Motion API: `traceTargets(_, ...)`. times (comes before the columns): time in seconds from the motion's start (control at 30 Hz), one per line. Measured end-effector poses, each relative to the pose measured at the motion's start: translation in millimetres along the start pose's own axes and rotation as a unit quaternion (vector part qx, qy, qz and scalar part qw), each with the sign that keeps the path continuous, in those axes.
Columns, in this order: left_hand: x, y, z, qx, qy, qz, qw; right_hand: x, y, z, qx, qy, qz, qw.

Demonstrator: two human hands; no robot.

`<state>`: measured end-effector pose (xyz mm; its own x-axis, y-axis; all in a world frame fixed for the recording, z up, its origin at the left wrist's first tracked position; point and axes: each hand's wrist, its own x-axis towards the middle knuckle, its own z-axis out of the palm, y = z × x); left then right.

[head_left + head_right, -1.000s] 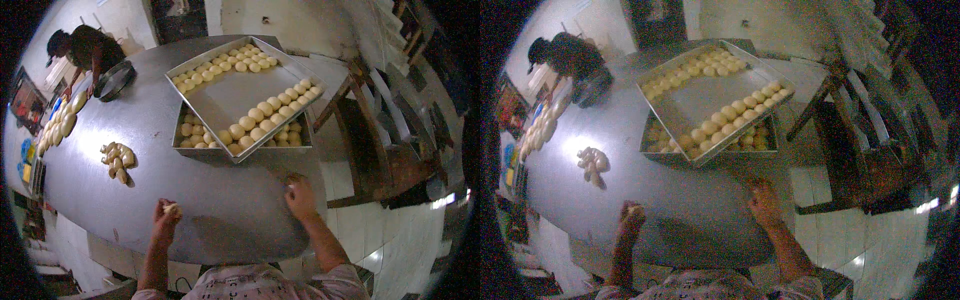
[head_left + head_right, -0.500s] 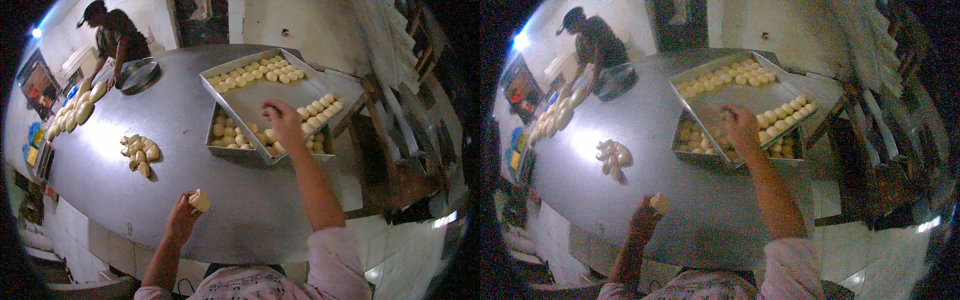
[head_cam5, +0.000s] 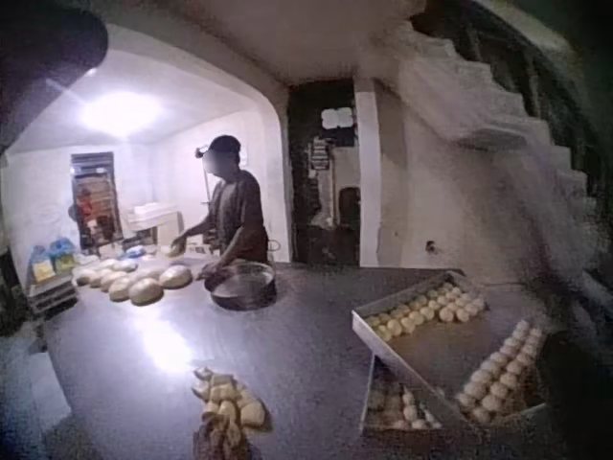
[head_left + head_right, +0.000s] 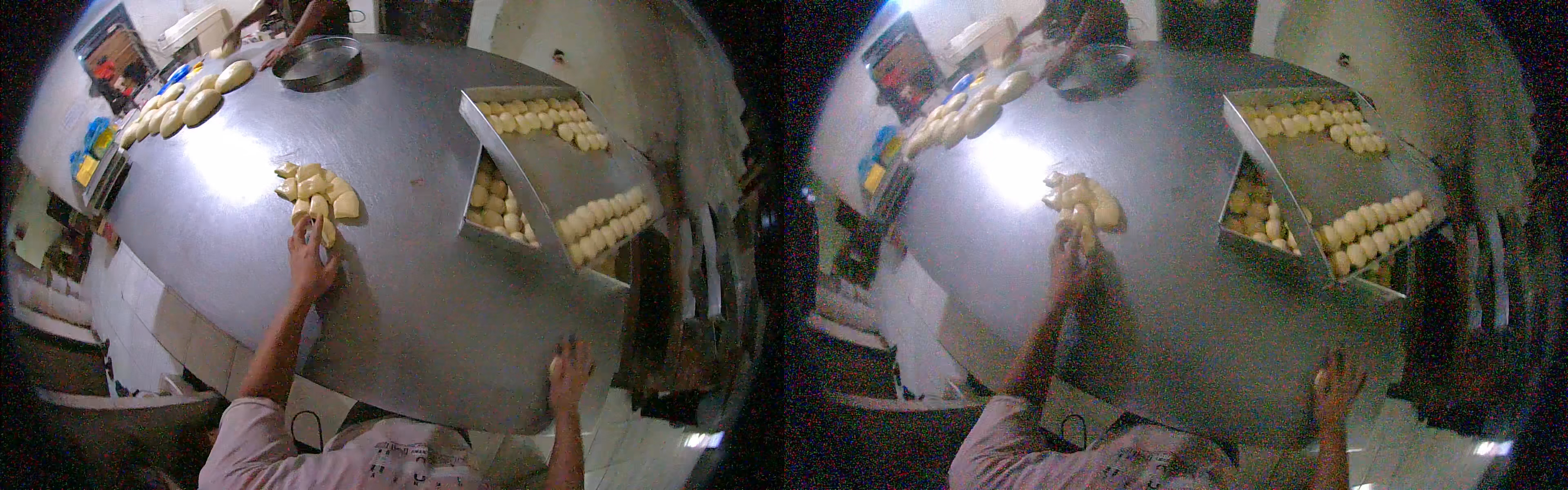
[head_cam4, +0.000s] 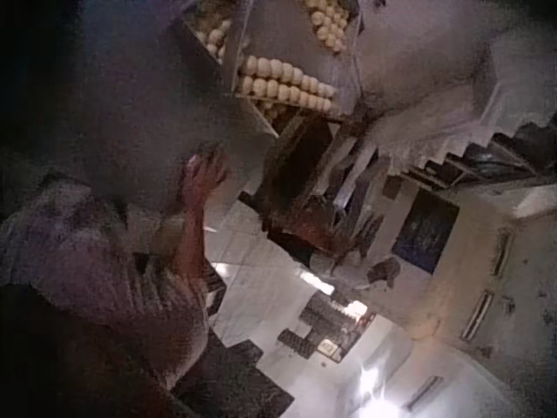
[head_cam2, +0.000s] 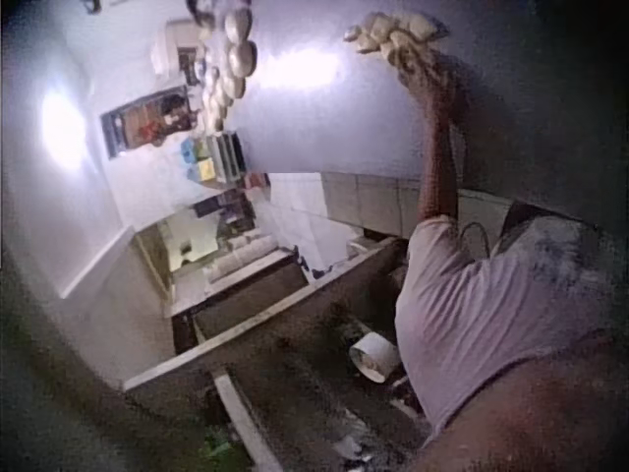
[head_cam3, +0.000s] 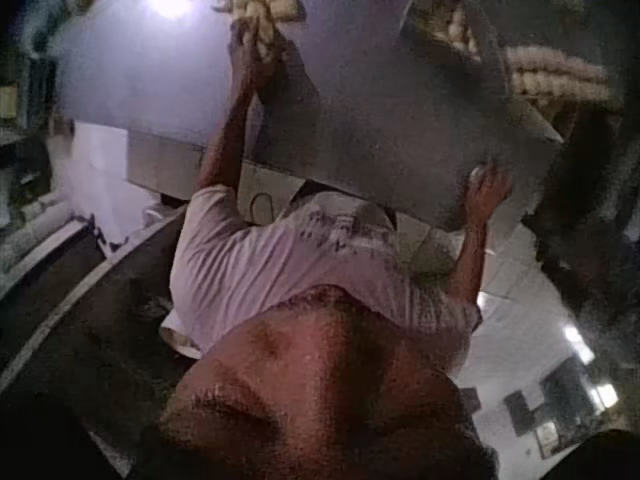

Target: The person shapes small pieces of dough by hand and places them in rows inside a rectangular metal baking pan on a stainless steel table.

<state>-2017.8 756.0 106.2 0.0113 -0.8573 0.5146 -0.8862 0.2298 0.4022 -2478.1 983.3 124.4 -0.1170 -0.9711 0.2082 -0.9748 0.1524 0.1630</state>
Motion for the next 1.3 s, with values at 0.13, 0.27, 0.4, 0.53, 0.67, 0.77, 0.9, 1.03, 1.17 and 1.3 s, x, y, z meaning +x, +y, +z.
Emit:
traceTargets(0.13,11,-46,50,-0.173,-0.040,-0.084,0.981,77,-15,46,0.078,0.067,0.306,0.947)
traceTargets(0.27,4,11,-7,-0.009,-0.254,-0.123,0.959,12,-9,23,0.184,-0.036,0.041,0.981)
traceTargets(0.4,-56,100,-40,-0.428,-0.318,-0.256,0.806,38,54,23,0.197,0.009,0.212,0.957)
traceTargets(0.53,-67,187,-26,-0.549,-0.350,-0.266,0.711,83,19,26,0.236,0.100,0.172,0.951)
traceTargets(0.67,-56,191,-19,-0.488,-0.296,-0.263,0.778,30,46,6,0.410,-0.029,0.091,0.907)
traceTargets(0.77,-73,202,6,-0.433,-0.315,-0.193,0.822,73,107,45,0.155,0.148,0.159,0.964)
traceTargets(0.9,-73,224,-6,-0.389,-0.290,-0.277,0.829,48,58,27,0.230,0.067,0.019,0.971)
traceTargets(1.03,-74,194,-23,-0.499,-0.198,-0.312,0.784,40,132,2,0.408,-0.043,0.110,0.905)
traceTargets(1.17,-78,194,-24,-0.448,-0.238,-0.338,0.793,159,108,-67,0.741,0.153,0.204,0.621)
traceTargets(1.3,-70,241,-9,-0.447,-0.300,-0.281,0.795,263,54,-68,0.615,0.243,0.020,0.750)
